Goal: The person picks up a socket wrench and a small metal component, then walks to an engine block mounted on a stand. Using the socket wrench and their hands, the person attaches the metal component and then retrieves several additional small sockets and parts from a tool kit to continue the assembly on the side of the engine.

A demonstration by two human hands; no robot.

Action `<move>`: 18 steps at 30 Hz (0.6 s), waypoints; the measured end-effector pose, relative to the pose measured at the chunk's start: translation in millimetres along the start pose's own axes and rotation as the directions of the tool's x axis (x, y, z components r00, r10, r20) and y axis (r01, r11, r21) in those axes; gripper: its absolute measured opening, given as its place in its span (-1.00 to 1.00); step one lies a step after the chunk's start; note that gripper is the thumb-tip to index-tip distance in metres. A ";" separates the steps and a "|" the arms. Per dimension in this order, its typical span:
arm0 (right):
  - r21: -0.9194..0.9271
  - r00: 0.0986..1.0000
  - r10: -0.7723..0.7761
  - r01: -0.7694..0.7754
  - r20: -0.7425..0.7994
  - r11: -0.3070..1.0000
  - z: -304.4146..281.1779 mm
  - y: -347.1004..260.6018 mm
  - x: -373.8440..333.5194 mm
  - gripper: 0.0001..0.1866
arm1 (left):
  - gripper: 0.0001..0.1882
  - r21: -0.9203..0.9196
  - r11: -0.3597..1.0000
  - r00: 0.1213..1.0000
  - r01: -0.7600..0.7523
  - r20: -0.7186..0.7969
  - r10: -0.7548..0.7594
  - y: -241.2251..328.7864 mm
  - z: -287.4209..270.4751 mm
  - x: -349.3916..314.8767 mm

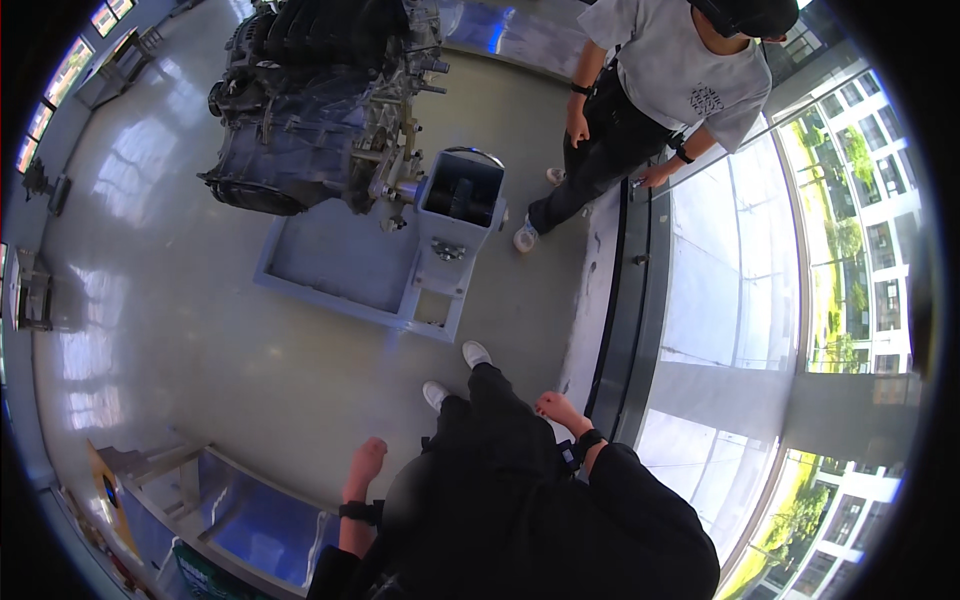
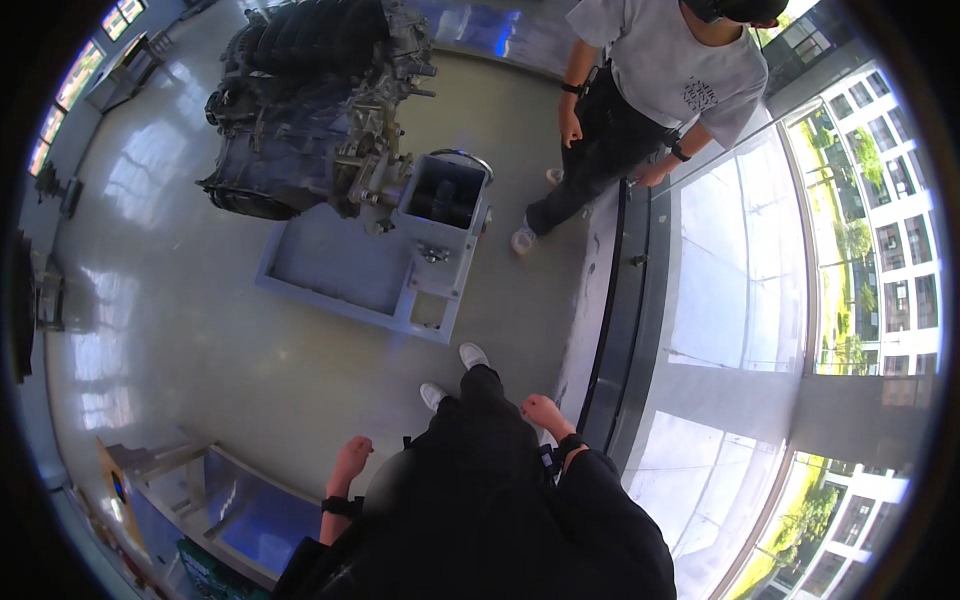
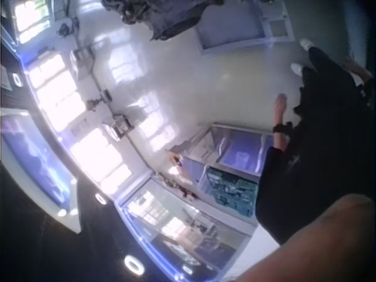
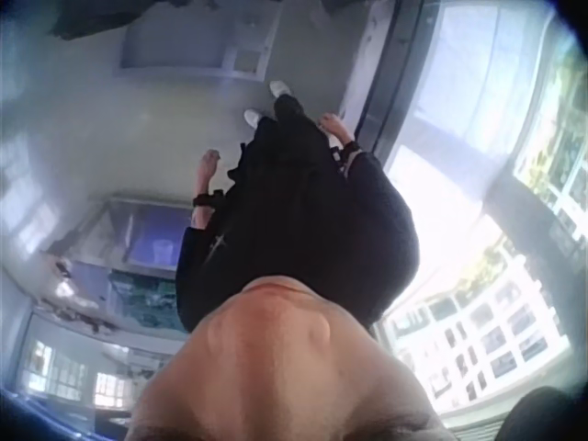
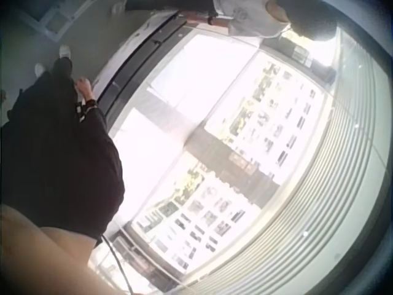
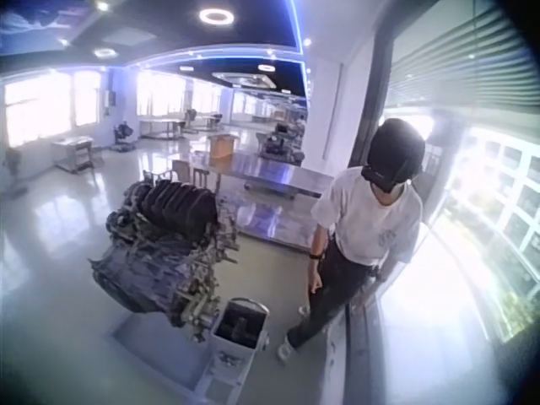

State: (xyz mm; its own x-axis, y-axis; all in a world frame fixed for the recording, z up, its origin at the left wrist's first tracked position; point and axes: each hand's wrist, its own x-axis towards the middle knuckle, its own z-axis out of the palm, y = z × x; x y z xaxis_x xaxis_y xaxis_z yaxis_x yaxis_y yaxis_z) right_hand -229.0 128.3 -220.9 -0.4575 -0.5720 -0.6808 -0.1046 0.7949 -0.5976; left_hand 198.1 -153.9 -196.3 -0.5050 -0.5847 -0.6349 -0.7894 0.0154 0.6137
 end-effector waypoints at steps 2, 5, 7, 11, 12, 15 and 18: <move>-0.023 1.000 0.002 -0.001 0.021 1.000 -4.2 4.6 0.6 -0.72 | -0.69 -0.035 0.999 1.000 0.006 -0.015 -0.007 0.8 -1.0 1.6; -0.109 0.997 -0.070 0.072 0.025 0.991 -15.5 7.1 18.5 -0.73 | -0.71 -0.127 0.992 0.997 -0.016 -0.079 0.006 6.4 -1.1 -1.8; -0.178 0.983 -0.179 0.182 0.035 0.967 -22.5 2.6 36.3 -0.74 | -0.73 -0.196 0.980 0.993 0.032 -0.105 -0.053 15.5 -1.9 -9.0; -0.075 0.988 -0.149 0.151 0.035 0.986 -33.2 -22.5 82.0 -0.75 | -0.63 -0.205 0.958 0.968 0.198 -0.113 -0.224 51.6 -1.5 -24.6; -0.087 0.983 -0.177 0.181 0.055 0.980 -34.8 -29.8 94.4 -0.75 | -0.59 -0.168 0.942 0.950 0.290 -0.071 -0.305 62.2 -2.8 -26.1; -0.021 0.984 -0.156 0.158 0.085 0.987 -44.8 -53.5 131.1 -0.75 | -0.46 -0.107 0.898 0.891 0.427 -0.117 -0.438 99.1 2.8 -23.1; 0.056 0.981 -0.186 0.183 0.053 0.982 -56.8 -83.4 164.9 -0.80 | -0.40 -0.148 0.872 0.855 0.467 -0.175 -0.488 136.2 7.9 -14.3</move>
State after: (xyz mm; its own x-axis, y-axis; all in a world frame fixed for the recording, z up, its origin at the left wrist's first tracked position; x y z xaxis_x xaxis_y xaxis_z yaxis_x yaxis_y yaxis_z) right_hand -345.9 -20.8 -259.3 -0.3824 -0.7196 -0.5796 -0.1371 0.6646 -0.7345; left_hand 95.0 -137.0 -107.3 0.0142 -0.6493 -0.7604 -0.8723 -0.3797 0.3080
